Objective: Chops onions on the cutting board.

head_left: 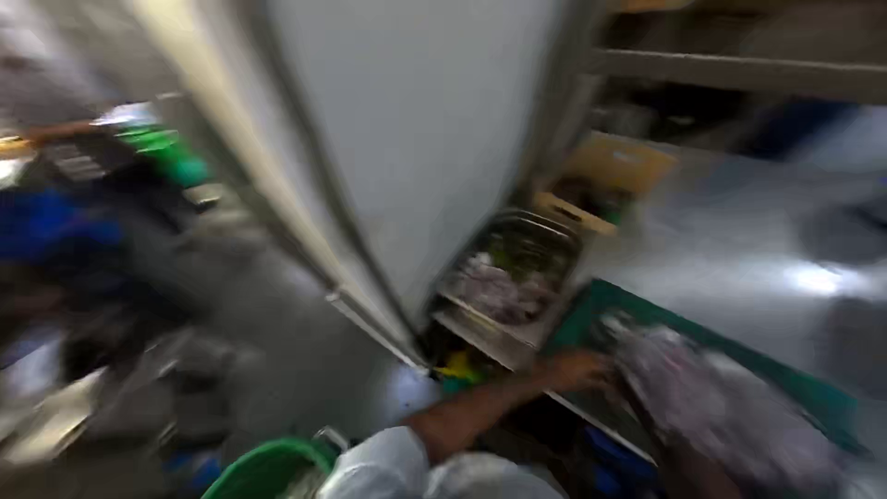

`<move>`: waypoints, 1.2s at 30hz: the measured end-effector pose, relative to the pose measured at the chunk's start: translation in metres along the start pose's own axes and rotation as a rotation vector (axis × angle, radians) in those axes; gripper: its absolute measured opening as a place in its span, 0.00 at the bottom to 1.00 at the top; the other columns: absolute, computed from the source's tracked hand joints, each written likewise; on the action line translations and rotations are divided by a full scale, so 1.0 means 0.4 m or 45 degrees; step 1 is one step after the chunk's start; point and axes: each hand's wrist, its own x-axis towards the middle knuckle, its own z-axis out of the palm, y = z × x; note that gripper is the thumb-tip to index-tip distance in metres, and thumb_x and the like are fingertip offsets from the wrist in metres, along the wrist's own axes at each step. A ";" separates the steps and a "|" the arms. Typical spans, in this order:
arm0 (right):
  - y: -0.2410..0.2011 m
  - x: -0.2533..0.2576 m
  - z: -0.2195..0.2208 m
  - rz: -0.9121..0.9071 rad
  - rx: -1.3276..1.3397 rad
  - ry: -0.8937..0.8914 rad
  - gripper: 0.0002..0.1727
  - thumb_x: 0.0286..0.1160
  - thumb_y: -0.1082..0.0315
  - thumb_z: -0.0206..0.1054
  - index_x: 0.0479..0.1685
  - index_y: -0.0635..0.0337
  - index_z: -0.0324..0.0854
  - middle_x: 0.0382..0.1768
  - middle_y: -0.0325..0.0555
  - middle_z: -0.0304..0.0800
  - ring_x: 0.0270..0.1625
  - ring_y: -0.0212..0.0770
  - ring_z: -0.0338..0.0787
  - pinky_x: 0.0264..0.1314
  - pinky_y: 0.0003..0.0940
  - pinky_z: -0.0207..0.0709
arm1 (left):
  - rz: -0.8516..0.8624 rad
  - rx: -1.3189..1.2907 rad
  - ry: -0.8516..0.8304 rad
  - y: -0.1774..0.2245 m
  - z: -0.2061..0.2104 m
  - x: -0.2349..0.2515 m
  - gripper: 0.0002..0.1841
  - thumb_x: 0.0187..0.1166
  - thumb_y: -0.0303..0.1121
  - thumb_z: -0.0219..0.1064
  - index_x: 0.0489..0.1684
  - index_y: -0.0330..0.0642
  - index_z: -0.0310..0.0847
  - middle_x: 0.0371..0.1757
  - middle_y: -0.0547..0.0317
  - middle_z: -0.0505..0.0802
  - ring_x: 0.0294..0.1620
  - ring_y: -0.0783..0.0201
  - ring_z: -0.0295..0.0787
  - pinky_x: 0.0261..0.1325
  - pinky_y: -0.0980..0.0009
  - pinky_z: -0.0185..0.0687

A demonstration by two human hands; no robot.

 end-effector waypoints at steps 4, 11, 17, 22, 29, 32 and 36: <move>-0.002 0.017 -0.017 0.436 0.116 -0.184 0.28 0.91 0.56 0.56 0.84 0.60 0.68 0.66 0.67 0.85 0.67 0.66 0.87 0.69 0.66 0.78 | 0.098 0.000 -0.171 -0.015 0.004 0.049 0.10 0.84 0.30 0.66 0.54 0.40 0.93 0.63 0.51 0.93 0.68 0.56 0.89 0.78 0.55 0.80; -0.003 0.013 -0.038 0.433 0.076 -0.190 0.22 0.91 0.55 0.53 0.72 0.60 0.73 0.55 0.63 0.89 0.60 0.65 0.90 0.62 0.65 0.82 | 0.227 0.036 -0.102 -0.040 0.023 0.054 0.07 0.81 0.27 0.68 0.45 0.38 0.93 0.54 0.50 0.95 0.60 0.55 0.92 0.70 0.55 0.86; -0.006 0.024 -0.035 0.461 0.092 -0.247 0.22 0.92 0.54 0.53 0.73 0.60 0.72 0.56 0.63 0.88 0.61 0.64 0.90 0.63 0.64 0.81 | 0.202 0.031 -0.094 -0.025 0.027 0.045 0.07 0.81 0.27 0.68 0.45 0.36 0.92 0.56 0.49 0.94 0.62 0.55 0.92 0.72 0.57 0.85; 0.016 0.050 0.041 0.458 0.149 -0.234 0.24 0.93 0.56 0.52 0.78 0.61 0.66 0.59 0.65 0.87 0.61 0.64 0.90 0.62 0.63 0.82 | 0.205 0.004 -0.039 -0.038 0.041 0.035 0.07 0.81 0.27 0.68 0.44 0.38 0.92 0.57 0.52 0.94 0.63 0.58 0.91 0.72 0.58 0.85; 0.009 0.038 0.033 0.436 0.195 -0.240 0.24 0.93 0.55 0.52 0.76 0.62 0.70 0.59 0.65 0.87 0.63 0.63 0.89 0.65 0.63 0.81 | 0.206 -0.029 0.031 -0.044 0.053 0.028 0.06 0.80 0.25 0.68 0.44 0.37 0.92 0.58 0.51 0.94 0.63 0.58 0.91 0.72 0.59 0.85; 0.015 0.049 0.010 0.411 0.156 -0.240 0.23 0.93 0.54 0.53 0.73 0.62 0.71 0.57 0.64 0.87 0.61 0.63 0.90 0.63 0.63 0.81 | 0.223 -0.015 0.072 -0.040 0.056 0.033 0.05 0.79 0.25 0.70 0.43 0.38 0.93 0.57 0.52 0.94 0.61 0.59 0.92 0.71 0.60 0.86; -0.004 0.025 -0.003 0.424 0.173 -0.259 0.24 0.92 0.53 0.53 0.74 0.62 0.71 0.59 0.64 0.87 0.63 0.62 0.89 0.65 0.63 0.81 | 0.214 -0.005 0.079 -0.044 0.057 0.023 0.05 0.78 0.25 0.70 0.42 0.37 0.93 0.57 0.50 0.95 0.63 0.57 0.92 0.72 0.59 0.85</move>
